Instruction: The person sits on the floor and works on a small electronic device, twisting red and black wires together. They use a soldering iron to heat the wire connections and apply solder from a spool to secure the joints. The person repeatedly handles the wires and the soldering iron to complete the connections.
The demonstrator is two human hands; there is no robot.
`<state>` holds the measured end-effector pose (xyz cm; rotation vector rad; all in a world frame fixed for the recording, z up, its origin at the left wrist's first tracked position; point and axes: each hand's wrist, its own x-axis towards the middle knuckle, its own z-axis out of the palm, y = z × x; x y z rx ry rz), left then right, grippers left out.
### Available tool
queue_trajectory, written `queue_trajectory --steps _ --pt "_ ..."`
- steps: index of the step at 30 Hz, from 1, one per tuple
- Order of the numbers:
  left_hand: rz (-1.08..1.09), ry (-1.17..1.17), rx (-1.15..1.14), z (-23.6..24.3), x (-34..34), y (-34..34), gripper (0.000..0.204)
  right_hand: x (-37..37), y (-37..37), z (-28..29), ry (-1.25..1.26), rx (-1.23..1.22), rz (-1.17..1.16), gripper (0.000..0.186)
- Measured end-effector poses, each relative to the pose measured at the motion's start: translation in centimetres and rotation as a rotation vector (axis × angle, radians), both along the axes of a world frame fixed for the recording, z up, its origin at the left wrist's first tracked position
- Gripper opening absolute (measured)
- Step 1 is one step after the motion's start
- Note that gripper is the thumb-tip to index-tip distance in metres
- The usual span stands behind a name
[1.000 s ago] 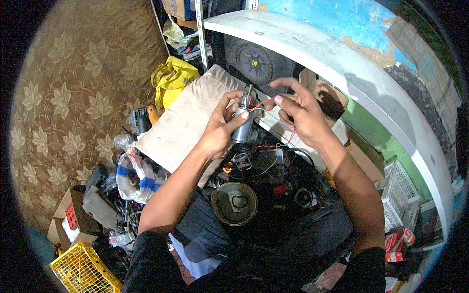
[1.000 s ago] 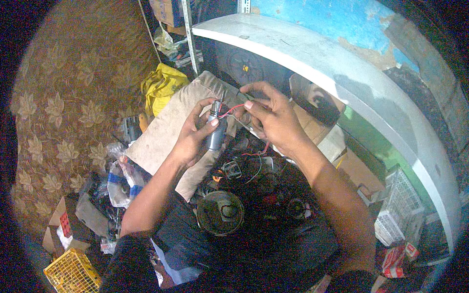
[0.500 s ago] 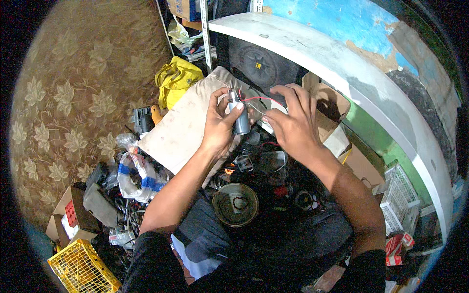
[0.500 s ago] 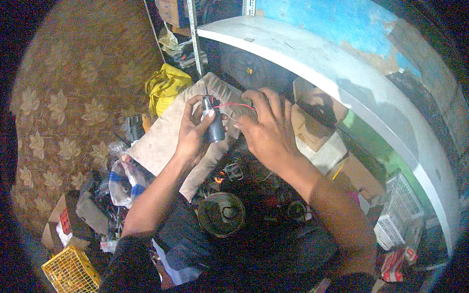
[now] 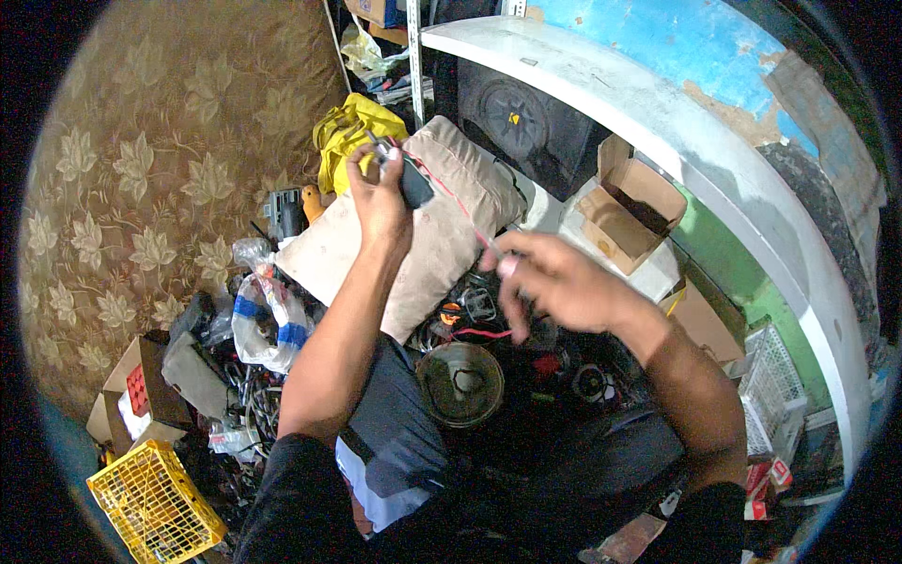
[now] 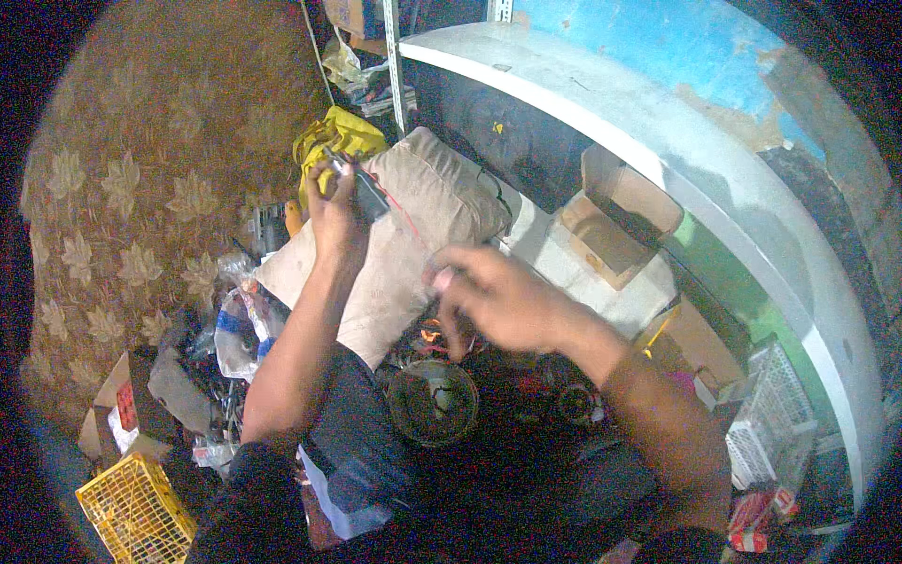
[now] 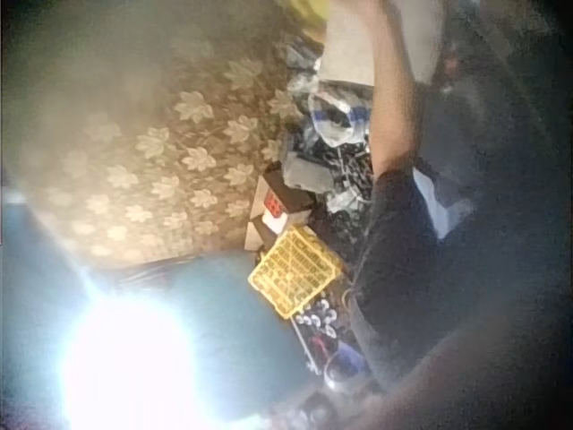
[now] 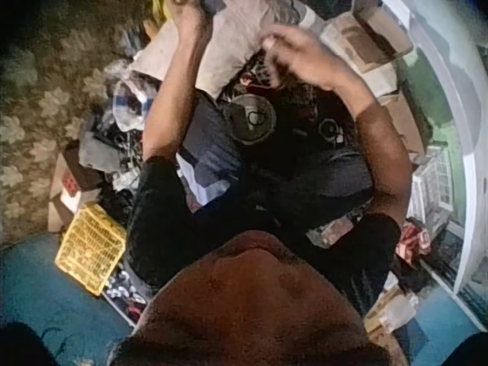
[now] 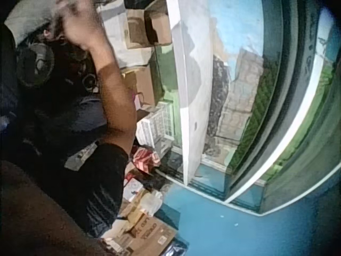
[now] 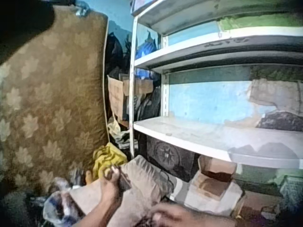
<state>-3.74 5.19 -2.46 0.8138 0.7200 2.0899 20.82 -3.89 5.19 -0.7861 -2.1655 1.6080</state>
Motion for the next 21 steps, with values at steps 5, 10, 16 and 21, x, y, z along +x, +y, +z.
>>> queue_trajectory --steps 5,10,16,21 --pt "0.116 -0.01 0.002 0.0 -0.6 0.1 0.034 1.8 3.7 -3.9 0.107 -0.239 0.133 0.02" --pt "0.197 -0.027 -0.03 -1.2 -1.6 1.7 0.037 3.7 6.0 -3.6 -0.003 -0.64 0.179 0.023" --pt "0.39 0.054 -0.04 -2.0 -5.1 2.3 0.038 5.4 5.2 -7.0 -0.909 -0.052 0.172 0.079" --pt "0.457 -0.133 0.042 -2.8 -10.2 3.3 0.036 9.4 6.6 -9.5 -0.804 -0.155 0.122 0.102"
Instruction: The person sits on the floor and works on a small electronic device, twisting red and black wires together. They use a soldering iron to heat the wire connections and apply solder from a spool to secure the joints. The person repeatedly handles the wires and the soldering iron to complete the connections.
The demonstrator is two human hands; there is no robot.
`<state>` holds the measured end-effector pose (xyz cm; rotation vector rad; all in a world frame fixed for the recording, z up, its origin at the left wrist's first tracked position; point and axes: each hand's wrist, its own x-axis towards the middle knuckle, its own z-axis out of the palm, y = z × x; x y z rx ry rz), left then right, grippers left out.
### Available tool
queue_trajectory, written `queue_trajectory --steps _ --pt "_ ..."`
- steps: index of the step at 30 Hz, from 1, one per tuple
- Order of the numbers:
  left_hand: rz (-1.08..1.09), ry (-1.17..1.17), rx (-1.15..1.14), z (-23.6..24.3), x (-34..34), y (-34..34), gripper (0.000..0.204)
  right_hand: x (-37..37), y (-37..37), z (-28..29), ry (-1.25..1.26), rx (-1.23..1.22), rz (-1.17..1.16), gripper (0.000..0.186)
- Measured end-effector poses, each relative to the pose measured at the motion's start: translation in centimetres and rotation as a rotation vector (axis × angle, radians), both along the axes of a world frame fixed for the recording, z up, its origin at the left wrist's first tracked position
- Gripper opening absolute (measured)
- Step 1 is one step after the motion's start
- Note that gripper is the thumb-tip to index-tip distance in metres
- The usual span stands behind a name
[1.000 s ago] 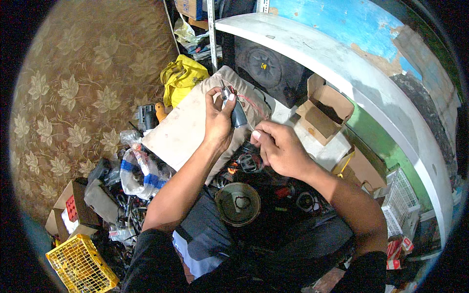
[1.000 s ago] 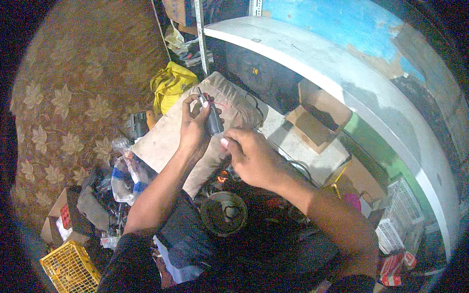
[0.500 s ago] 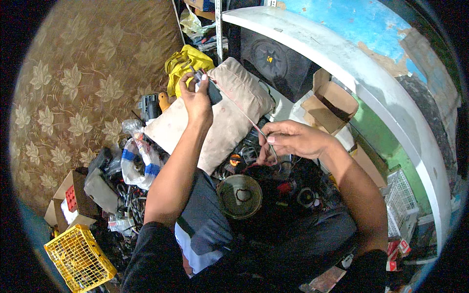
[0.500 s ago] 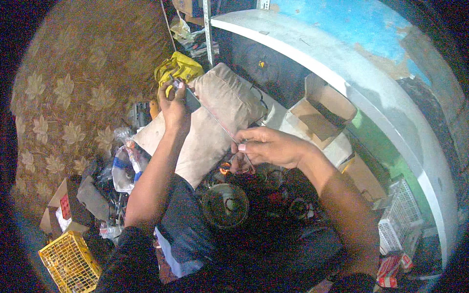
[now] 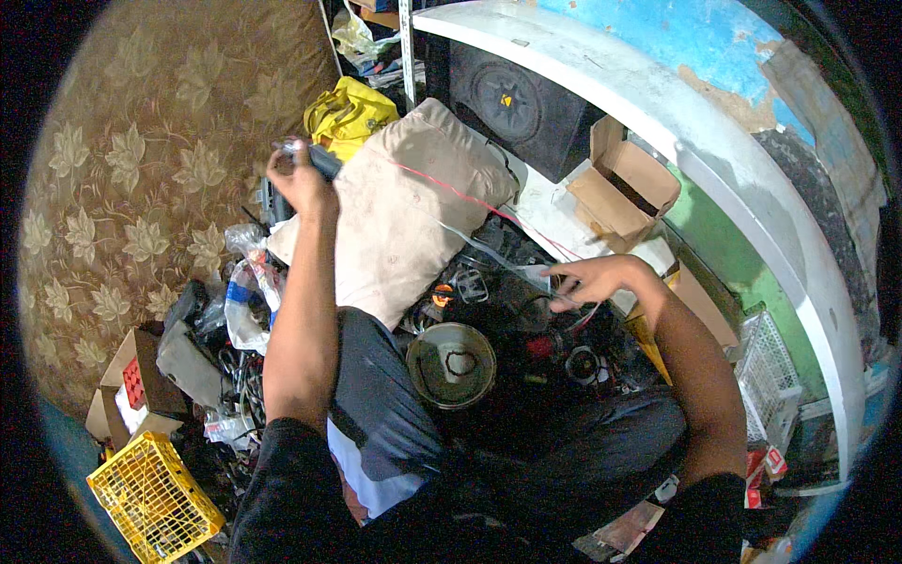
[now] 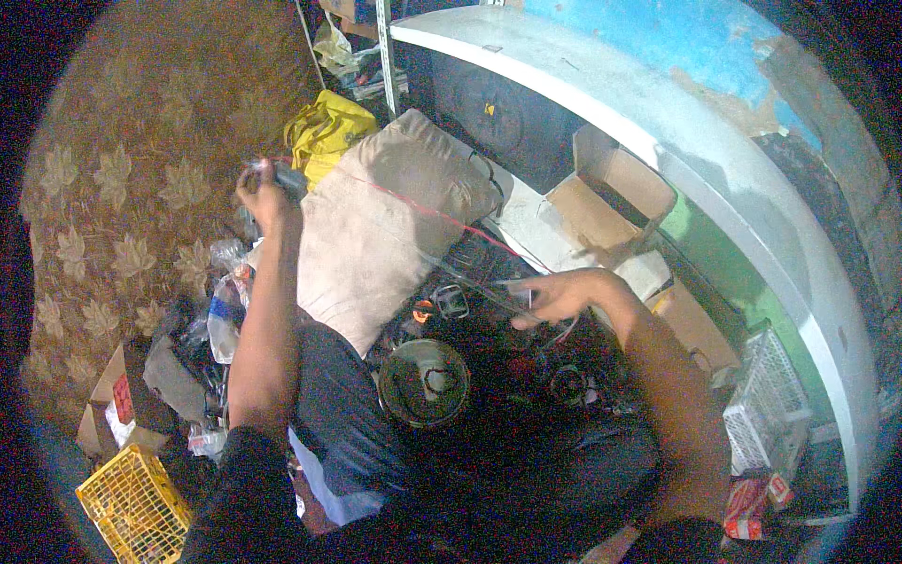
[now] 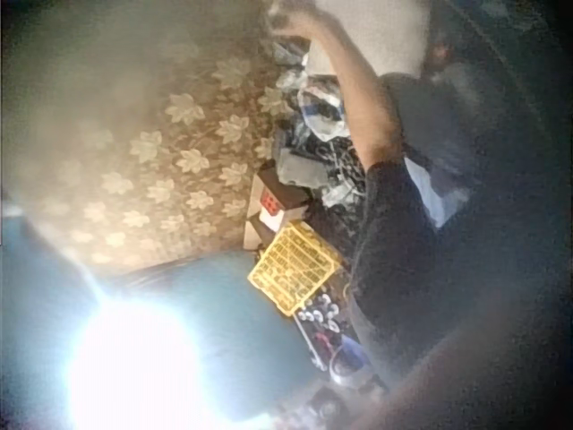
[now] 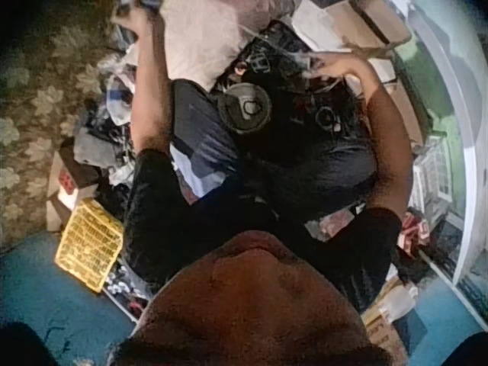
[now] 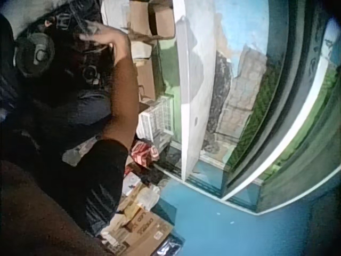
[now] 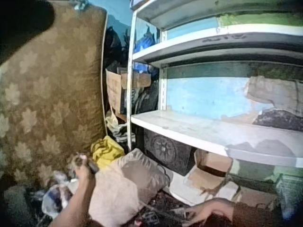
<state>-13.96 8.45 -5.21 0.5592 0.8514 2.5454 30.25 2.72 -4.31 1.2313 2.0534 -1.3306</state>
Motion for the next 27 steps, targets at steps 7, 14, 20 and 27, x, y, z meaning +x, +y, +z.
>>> queue_trajectory --steps 7,14,20,27 --pt "0.243 0.144 -0.159 -3.4 -8.1 -0.4 0.04 2.6 -0.8 -0.3 -0.046 0.321 0.148 0.096" --pt "0.418 -0.082 -0.241 -6.1 -14.9 -1.2 0.046 3.5 -1.2 -3.8 0.01 1.188 0.099 0.039" --pt "0.454 -0.197 -0.298 -7.7 -16.5 -3.2 0.045 4.2 -2.7 -5.1 0.069 1.258 0.396 0.031" --pt "0.338 -0.069 -0.16 -7.9 -20.0 -3.6 0.043 3.0 -2.4 -5.3 0.153 0.756 0.037 0.086"
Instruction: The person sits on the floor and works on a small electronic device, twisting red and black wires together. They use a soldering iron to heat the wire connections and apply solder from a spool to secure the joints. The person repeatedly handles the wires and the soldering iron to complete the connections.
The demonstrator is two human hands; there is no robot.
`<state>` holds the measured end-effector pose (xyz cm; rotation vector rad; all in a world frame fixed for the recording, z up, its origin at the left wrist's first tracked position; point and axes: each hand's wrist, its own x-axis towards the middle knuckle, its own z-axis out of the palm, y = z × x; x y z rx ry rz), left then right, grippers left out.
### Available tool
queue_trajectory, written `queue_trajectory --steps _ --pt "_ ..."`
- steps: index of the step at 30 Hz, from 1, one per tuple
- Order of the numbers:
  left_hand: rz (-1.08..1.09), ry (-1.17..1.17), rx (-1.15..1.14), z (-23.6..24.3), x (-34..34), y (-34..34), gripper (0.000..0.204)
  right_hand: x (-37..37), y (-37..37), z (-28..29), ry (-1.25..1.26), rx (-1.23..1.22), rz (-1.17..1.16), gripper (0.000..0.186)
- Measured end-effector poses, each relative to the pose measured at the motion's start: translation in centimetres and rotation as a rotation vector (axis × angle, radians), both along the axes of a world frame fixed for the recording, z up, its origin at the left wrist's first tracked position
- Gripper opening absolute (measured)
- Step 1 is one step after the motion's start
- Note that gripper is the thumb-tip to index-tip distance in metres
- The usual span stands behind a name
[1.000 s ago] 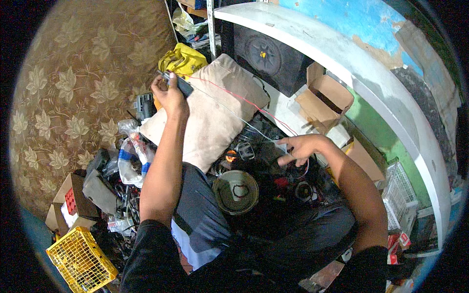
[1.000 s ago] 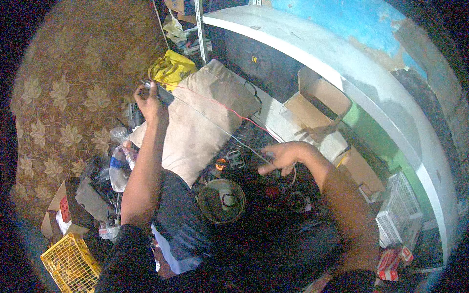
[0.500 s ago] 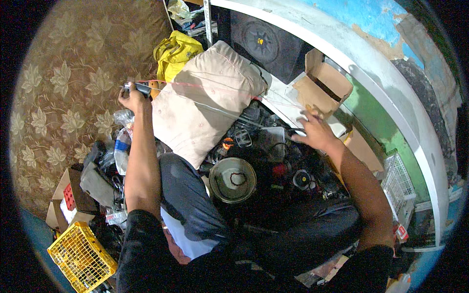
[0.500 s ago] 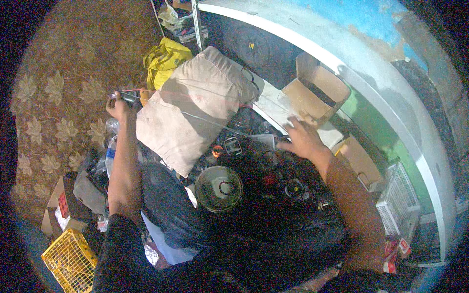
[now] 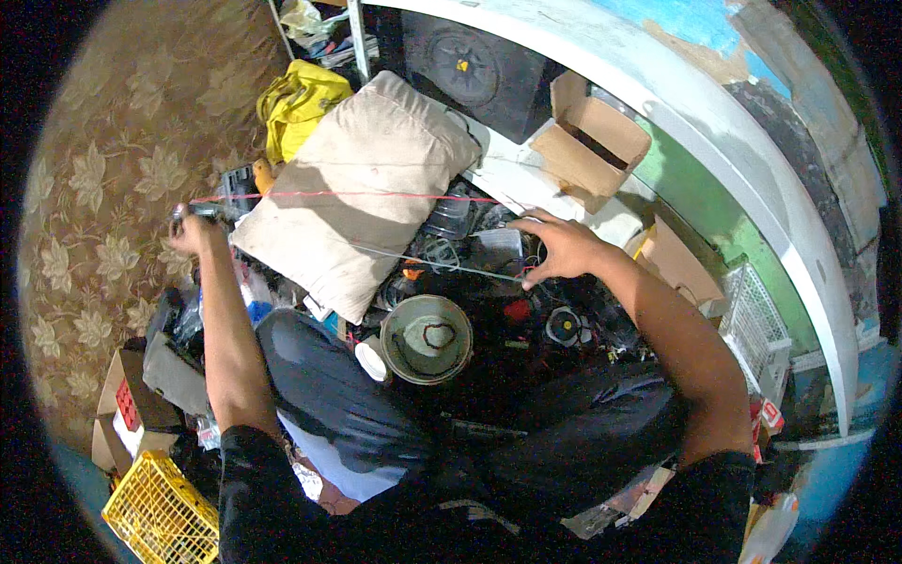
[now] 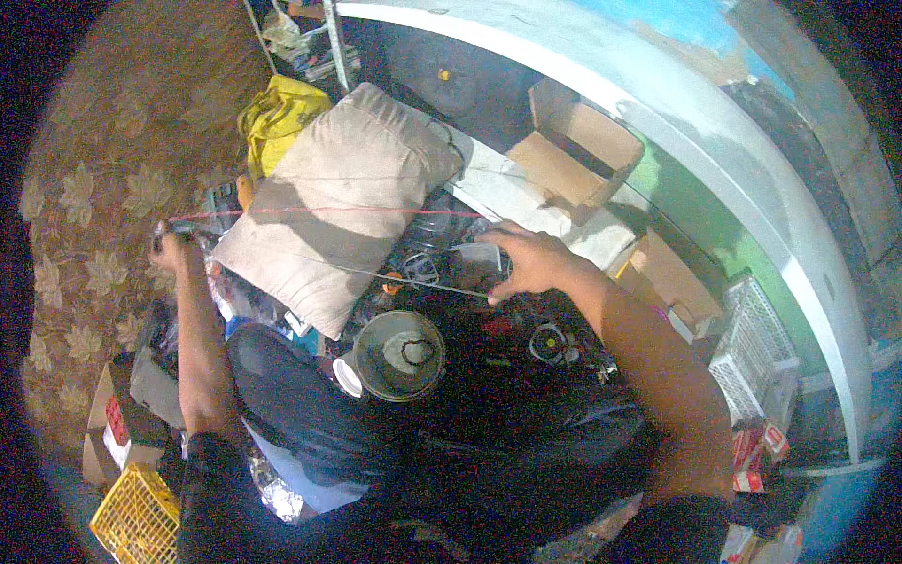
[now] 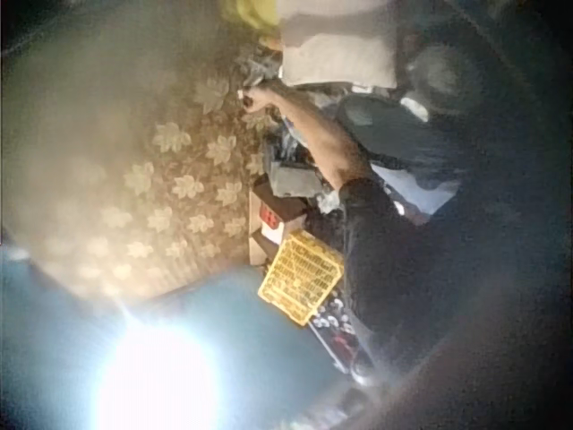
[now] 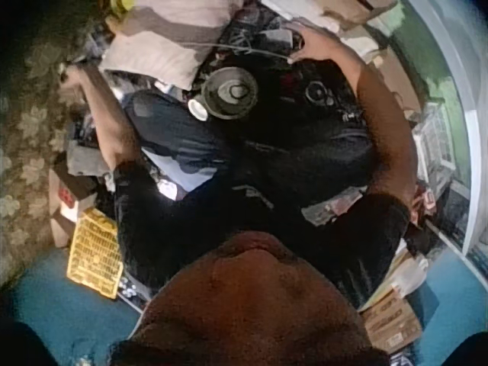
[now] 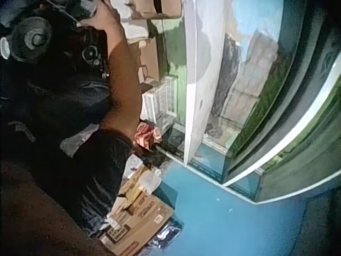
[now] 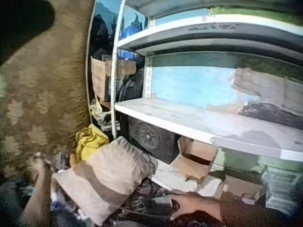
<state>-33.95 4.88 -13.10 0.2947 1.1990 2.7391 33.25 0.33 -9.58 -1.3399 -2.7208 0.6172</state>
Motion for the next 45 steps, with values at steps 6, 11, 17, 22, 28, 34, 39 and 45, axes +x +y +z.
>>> queue_trajectory --steps 6,11,17,22,28,34,39,45 --pt "0.181 0.127 -0.122 -1.7 -5.7 -1.5 0.036 2.2 1.2 -0.3 -0.112 0.384 -0.086 0.091" --pt "0.103 0.048 -0.035 -0.4 -5.2 -2.7 0.04 2.2 -0.1 1.4 -0.141 0.248 -0.122 0.101" --pt "0.233 0.089 -0.142 -0.3 -7.2 -3.3 0.042 8.3 3.1 -2.1 0.174 0.061 -0.211 0.102" --pt "0.284 0.301 -0.281 0.2 -5.3 -3.5 0.044 6.2 0.6 1.1 -0.163 0.438 -0.206 0.084" --pt "-0.016 0.349 -0.164 2.6 0.3 -2.6 0.039 7.8 1.6 0.7 -0.129 -0.225 -0.184 0.048" --pt "-0.453 0.661 -0.331 8.4 14.6 -2.5 0.045 2.5 -0.7 7.2 0.049 -0.186 0.121 0.027" --pt "-1.059 0.576 -0.52 10.9 25.7 -5.9 0.033 -2.7 -2.9 11.3 0.13 0.292 0.309 0.013" --pt "-1.567 0.41 -0.297 9.3 33.1 -5.0 0.027 -5.0 -3.8 11.6 0.159 0.423 0.438 0.013"
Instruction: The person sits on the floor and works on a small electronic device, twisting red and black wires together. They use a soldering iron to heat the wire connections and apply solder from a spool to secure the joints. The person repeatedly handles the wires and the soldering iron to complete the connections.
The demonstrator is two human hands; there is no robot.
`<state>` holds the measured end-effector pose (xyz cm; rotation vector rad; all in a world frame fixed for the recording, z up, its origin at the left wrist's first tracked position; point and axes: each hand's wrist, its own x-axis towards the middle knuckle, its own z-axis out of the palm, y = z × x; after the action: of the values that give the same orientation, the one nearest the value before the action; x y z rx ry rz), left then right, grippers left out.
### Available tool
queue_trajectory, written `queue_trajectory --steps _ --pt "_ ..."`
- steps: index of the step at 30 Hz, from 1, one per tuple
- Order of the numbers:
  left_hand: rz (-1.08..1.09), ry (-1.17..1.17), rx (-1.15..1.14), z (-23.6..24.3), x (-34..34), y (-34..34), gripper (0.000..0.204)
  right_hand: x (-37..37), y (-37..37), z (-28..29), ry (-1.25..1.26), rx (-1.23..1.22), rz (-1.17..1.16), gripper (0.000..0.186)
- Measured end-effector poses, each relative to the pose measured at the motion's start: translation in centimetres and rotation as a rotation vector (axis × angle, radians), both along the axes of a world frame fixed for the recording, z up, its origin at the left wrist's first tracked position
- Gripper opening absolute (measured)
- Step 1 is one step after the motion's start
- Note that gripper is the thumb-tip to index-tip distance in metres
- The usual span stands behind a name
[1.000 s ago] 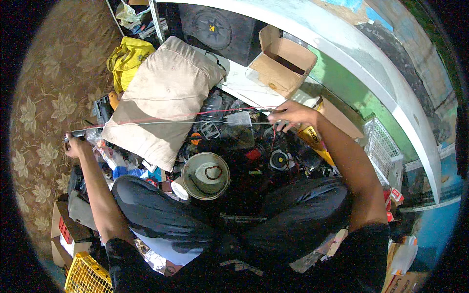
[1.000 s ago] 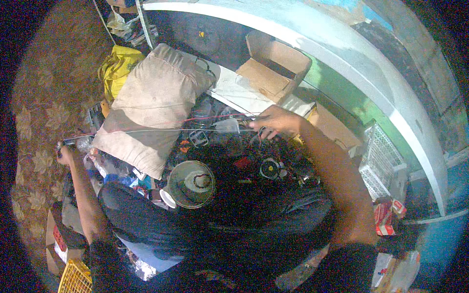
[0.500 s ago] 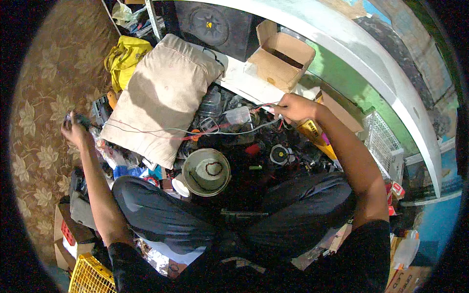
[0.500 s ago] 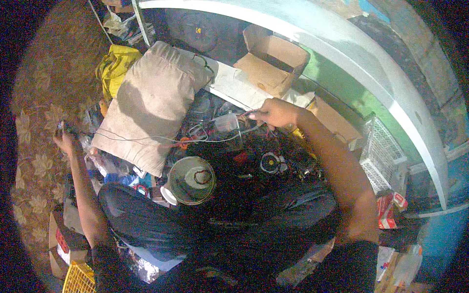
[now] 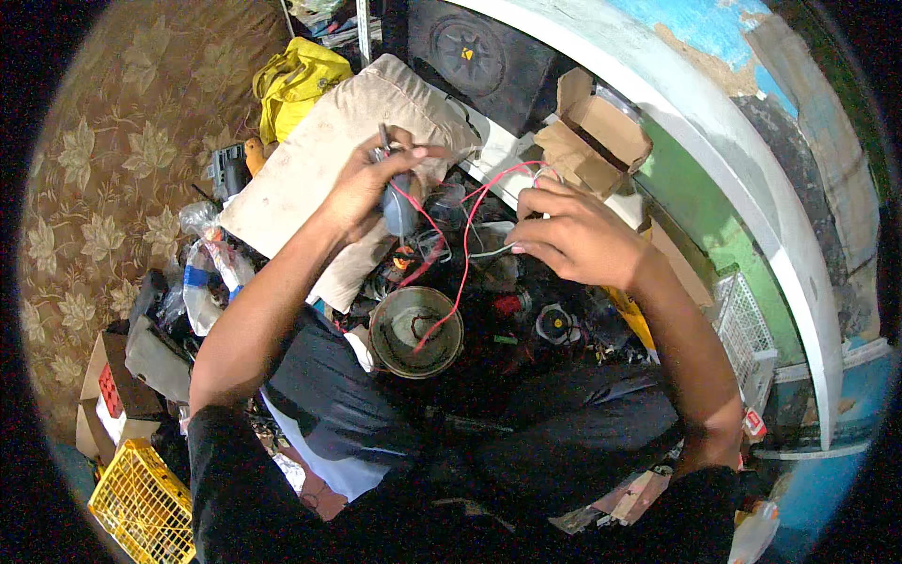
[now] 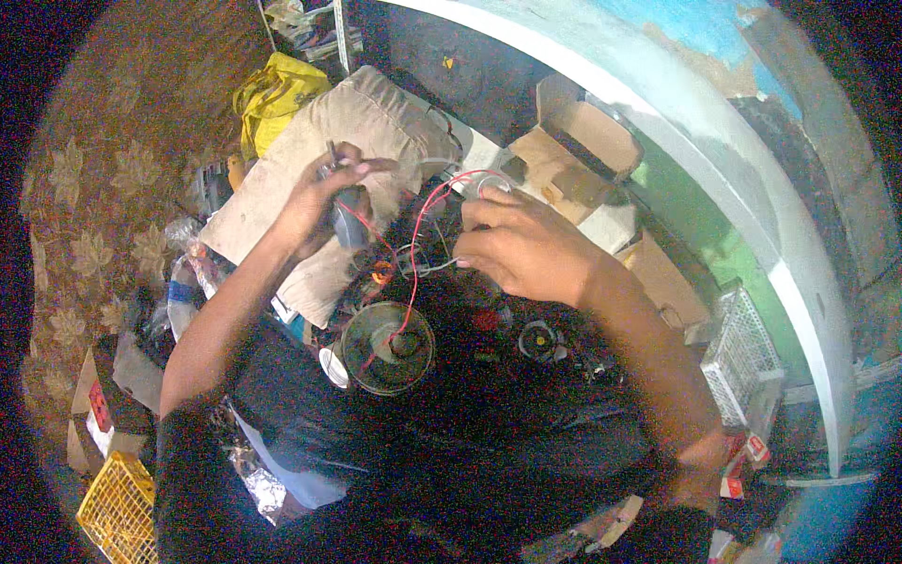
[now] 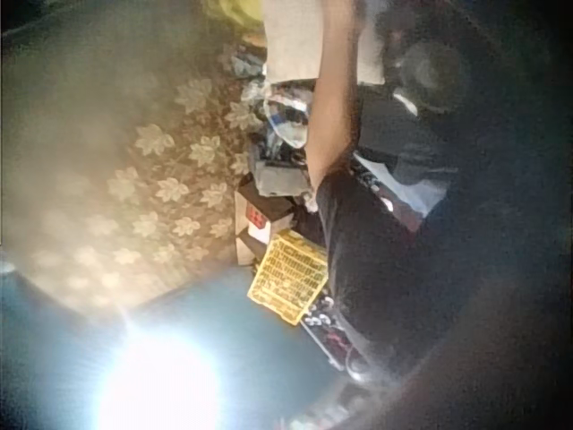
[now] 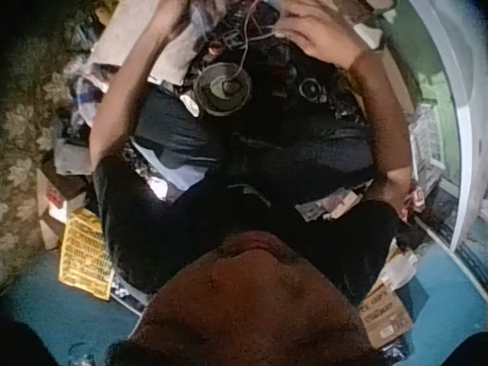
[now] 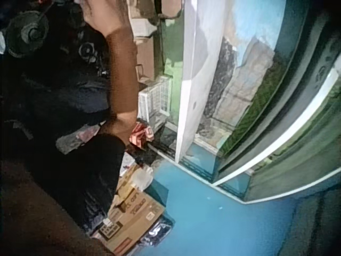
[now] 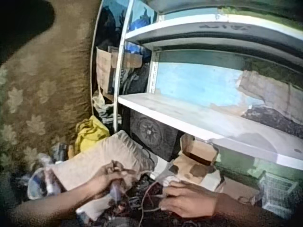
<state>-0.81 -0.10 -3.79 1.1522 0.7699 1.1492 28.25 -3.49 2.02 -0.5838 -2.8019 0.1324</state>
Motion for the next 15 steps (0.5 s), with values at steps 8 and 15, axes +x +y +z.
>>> queue_trajectory --steps 8,15 --pt "-0.338 0.106 -0.108 0.8 4.4 -1.6 0.042 -0.2 1.2 -2.0 -0.059 -0.049 -0.015 0.012" --pt "0.107 0.002 -0.346 -1.5 -0.2 3.0 0.022 0.3 1.3 -1.5 -0.119 0.153 -0.063 0.01"
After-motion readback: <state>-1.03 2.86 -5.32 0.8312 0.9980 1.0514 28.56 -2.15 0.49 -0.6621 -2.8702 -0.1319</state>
